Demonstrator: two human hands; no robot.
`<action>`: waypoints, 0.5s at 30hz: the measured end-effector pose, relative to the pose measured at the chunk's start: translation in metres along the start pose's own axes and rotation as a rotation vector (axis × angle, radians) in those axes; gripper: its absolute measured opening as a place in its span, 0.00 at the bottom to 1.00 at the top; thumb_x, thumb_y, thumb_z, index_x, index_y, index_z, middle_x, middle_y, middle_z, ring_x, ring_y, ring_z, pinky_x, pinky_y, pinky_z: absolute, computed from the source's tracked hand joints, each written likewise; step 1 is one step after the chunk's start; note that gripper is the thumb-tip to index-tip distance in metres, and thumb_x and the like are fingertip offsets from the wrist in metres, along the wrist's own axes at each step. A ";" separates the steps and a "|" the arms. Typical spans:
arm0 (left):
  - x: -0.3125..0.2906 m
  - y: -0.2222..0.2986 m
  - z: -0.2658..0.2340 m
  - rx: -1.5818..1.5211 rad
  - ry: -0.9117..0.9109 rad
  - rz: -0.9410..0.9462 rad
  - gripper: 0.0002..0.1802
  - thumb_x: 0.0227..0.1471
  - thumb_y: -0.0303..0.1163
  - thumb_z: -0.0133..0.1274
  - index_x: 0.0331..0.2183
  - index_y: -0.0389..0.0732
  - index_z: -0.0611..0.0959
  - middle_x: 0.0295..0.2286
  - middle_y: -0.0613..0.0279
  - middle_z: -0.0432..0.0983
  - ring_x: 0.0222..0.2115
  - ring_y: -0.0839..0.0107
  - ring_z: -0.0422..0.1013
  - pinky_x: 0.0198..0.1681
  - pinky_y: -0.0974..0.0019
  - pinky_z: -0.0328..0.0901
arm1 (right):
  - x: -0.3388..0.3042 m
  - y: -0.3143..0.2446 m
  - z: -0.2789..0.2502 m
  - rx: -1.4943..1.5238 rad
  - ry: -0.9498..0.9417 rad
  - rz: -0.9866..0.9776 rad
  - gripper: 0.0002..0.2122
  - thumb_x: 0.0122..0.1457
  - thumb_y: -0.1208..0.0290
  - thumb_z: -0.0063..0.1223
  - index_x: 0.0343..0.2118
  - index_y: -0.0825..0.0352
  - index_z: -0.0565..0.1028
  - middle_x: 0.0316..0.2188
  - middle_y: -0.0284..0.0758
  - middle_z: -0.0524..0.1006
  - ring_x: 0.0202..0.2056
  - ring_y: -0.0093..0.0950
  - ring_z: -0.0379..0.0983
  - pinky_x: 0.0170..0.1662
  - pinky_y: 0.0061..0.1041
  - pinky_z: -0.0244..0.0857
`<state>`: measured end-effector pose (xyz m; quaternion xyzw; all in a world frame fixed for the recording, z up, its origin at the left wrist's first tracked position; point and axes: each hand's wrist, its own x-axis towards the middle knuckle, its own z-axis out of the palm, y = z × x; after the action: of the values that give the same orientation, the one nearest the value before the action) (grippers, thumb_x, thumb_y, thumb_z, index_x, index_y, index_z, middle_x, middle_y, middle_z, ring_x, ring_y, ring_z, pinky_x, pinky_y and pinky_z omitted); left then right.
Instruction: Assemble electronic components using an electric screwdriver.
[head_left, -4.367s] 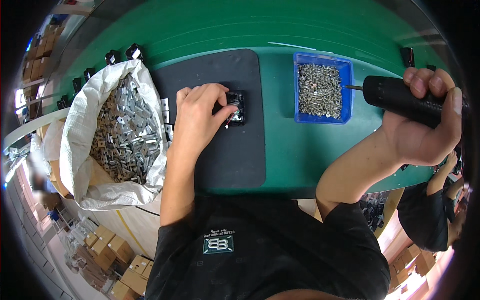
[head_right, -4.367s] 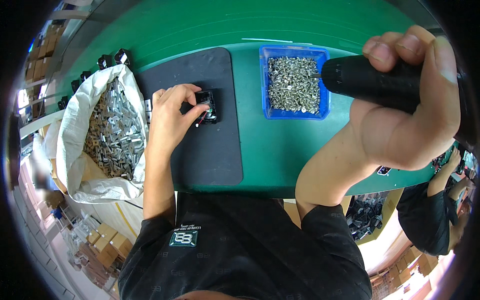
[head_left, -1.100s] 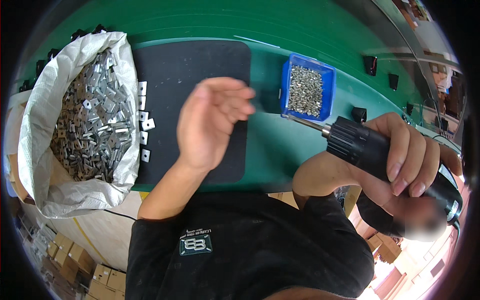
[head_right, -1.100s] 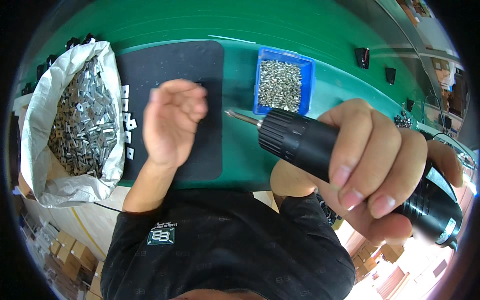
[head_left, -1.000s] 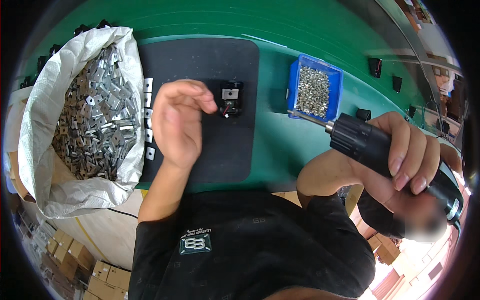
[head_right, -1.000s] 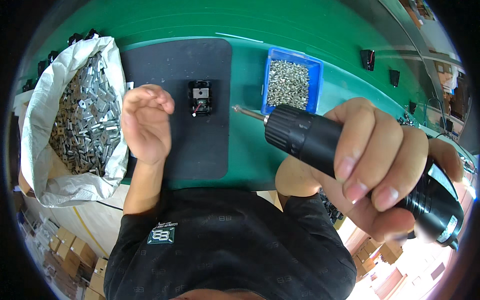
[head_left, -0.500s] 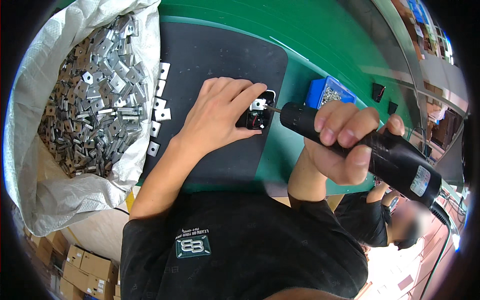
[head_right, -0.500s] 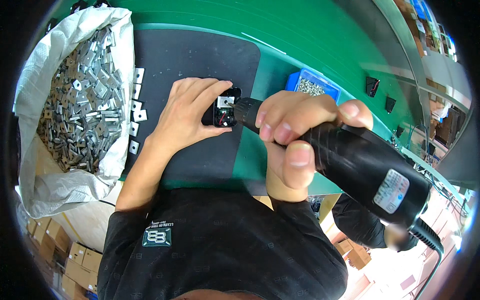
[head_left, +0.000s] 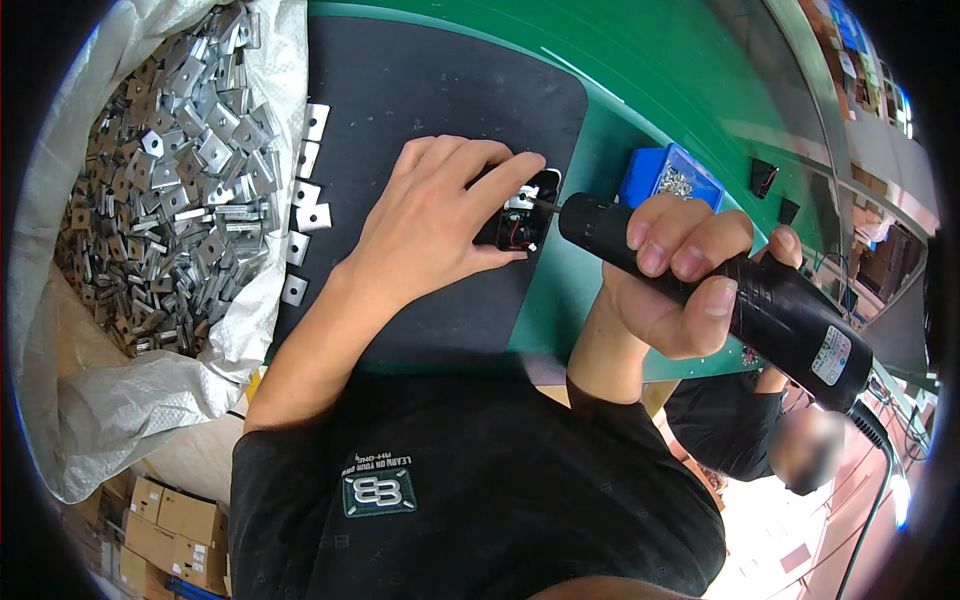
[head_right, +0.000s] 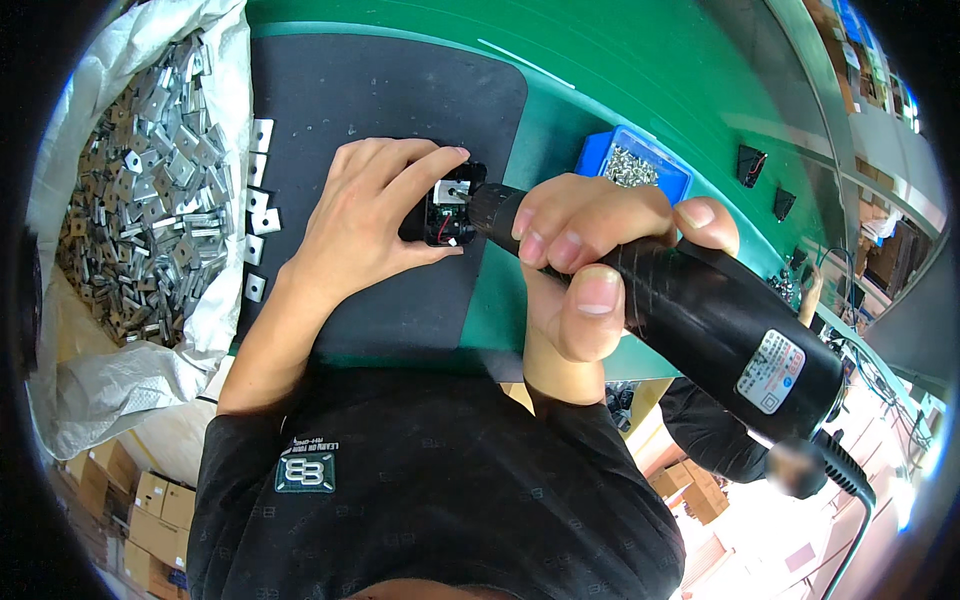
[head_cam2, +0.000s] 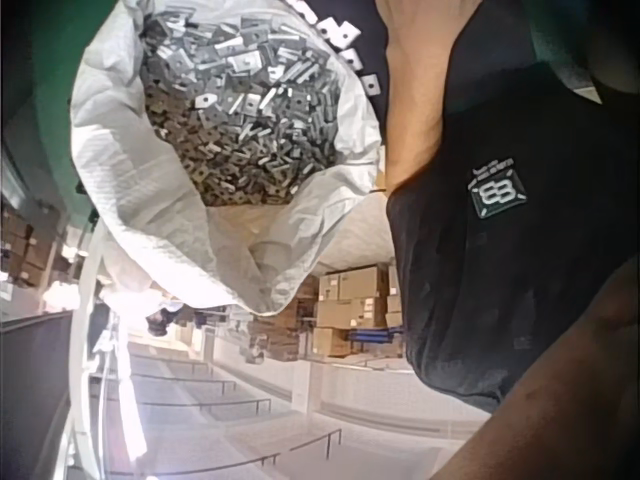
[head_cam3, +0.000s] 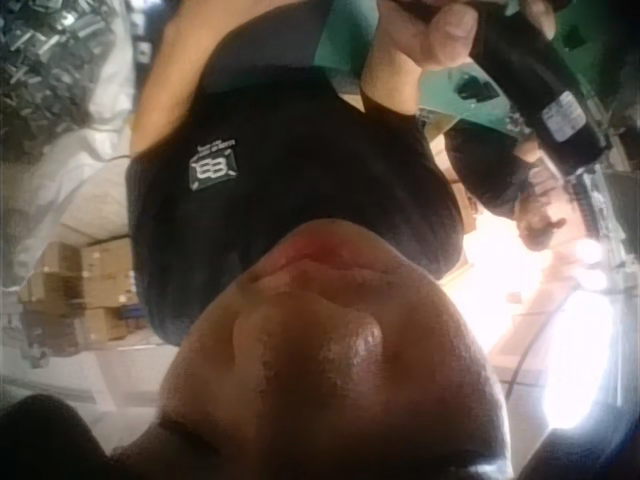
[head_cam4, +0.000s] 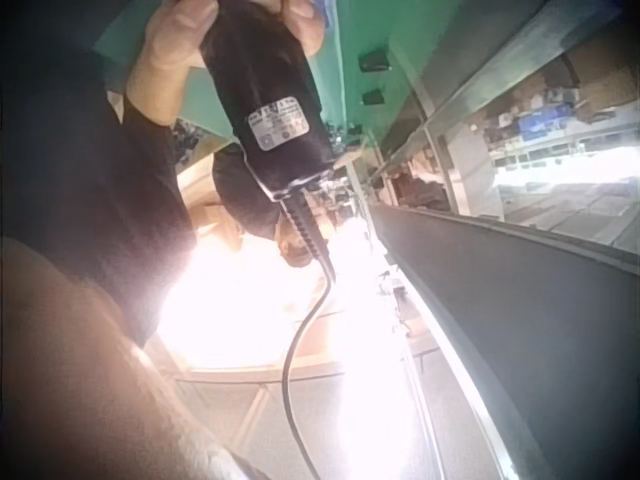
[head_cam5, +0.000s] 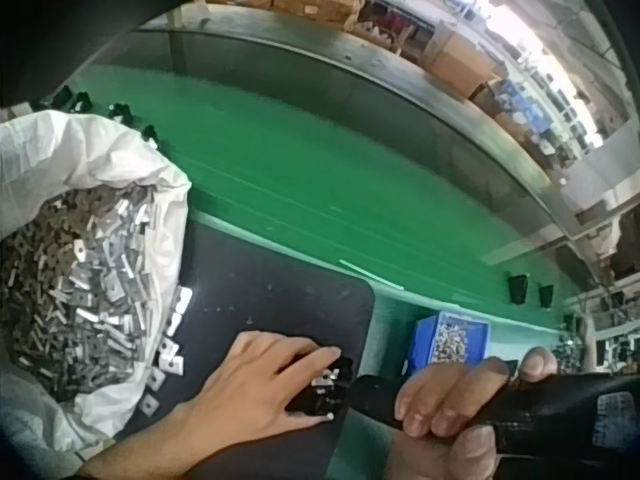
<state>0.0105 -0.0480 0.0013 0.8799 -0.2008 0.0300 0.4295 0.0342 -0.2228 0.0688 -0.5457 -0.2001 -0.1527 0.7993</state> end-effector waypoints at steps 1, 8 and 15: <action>0.000 0.000 0.000 0.000 0.001 -0.003 0.43 0.27 0.41 0.70 0.51 0.47 0.76 0.43 0.61 0.72 0.44 0.58 0.68 0.50 0.57 0.59 | 0.000 0.001 0.000 0.009 -0.001 -0.003 0.28 0.56 0.69 0.61 0.56 0.59 0.58 0.21 0.32 0.71 0.19 0.30 0.70 0.27 0.31 0.69; -0.001 0.000 0.001 -0.009 0.007 -0.010 0.43 0.27 0.41 0.70 0.51 0.48 0.76 0.42 0.62 0.72 0.44 0.59 0.68 0.50 0.57 0.59 | 0.000 0.004 -0.002 0.031 -0.013 -0.001 0.28 0.56 0.69 0.60 0.56 0.60 0.58 0.22 0.33 0.71 0.19 0.30 0.70 0.26 0.31 0.69; -0.001 0.000 0.001 -0.015 0.017 -0.009 0.42 0.27 0.41 0.70 0.50 0.48 0.77 0.42 0.62 0.72 0.44 0.59 0.67 0.50 0.57 0.59 | -0.001 0.003 0.000 0.006 -0.045 0.004 0.28 0.55 0.68 0.61 0.55 0.59 0.59 0.22 0.32 0.71 0.19 0.30 0.69 0.26 0.31 0.68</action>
<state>0.0097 -0.0487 0.0003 0.8774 -0.1931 0.0341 0.4379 0.0346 -0.2217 0.0663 -0.5469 -0.2172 -0.1381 0.7966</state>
